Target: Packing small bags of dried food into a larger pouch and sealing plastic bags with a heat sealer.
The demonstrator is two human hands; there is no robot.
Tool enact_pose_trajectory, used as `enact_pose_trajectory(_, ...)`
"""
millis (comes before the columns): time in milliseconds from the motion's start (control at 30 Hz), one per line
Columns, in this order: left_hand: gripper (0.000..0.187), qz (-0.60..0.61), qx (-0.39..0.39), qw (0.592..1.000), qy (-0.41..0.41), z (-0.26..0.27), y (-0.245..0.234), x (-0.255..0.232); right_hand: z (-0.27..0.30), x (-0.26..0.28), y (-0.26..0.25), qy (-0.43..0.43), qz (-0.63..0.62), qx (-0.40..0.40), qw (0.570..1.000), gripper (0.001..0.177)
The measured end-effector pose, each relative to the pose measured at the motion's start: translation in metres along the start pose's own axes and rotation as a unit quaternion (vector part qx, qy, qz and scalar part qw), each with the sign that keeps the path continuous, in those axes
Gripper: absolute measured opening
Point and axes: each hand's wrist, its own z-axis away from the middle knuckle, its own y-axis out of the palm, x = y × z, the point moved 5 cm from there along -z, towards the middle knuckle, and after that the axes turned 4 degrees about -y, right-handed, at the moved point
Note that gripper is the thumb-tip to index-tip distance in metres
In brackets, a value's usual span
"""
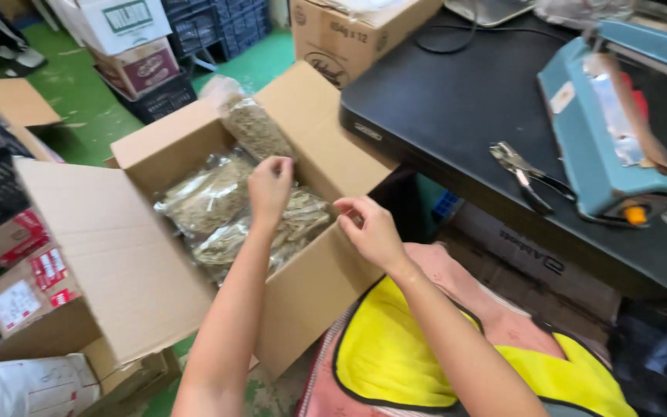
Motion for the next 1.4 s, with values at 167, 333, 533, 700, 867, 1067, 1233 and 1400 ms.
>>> enact_pose_trajectory(167, 0.047, -0.054, -0.033, 0.968, -0.241, -0.033, 0.007, 0.048, 0.011, -0.005, 0.045, 0.002, 0.039, 0.077, 0.996, 0.024)
enact_pose_trajectory(333, 0.036, -0.179, -0.092, 0.964, -0.173, -0.042, 0.041, 0.032, 0.015, -0.006, 0.015, 0.017, 0.054, 0.078, 0.995, 0.025)
enact_pose_trajectory(533, 0.012, -0.02, -0.25, 0.968, -0.005, -0.001, 0.033, 0.031, 0.016, -0.043, -0.028, 0.117, -0.013, 0.036, 0.992, 0.027)
enact_pose_trajectory(700, 0.03, 0.144, -0.119, 0.978, 0.088, 0.094, -0.011, -0.053, 0.02, -0.011, -0.043, 0.222, -0.259, -0.012, 0.94, 0.054)
enact_pose_trajectory(867, 0.03, 0.291, 0.19, 0.911, 0.223, 0.158, -0.013, -0.114, 0.048, -0.009, -0.085, 0.135, -0.457, 0.003, 0.879, 0.094)
enact_pose_trajectory(1067, 0.059, 0.436, 0.379, 0.816, 0.031, 0.116, 0.023, -0.157, 0.121, -0.024, -0.143, 0.153, -0.307, 0.023, 0.939, 0.113)
enact_pose_trajectory(1233, 0.035, 0.136, 0.558, 0.819, 0.027, 0.104, 0.03, -0.237, 0.156, -0.035, -0.14, 0.13, -0.222, 0.018, 0.966, 0.108)
enact_pose_trajectory(1400, 0.024, -0.003, 0.632, 0.775, 0.029, 0.109, 0.056, -0.242, 0.17, -0.03, -0.146, 0.117, -0.177, 0.012, 0.977, 0.128)
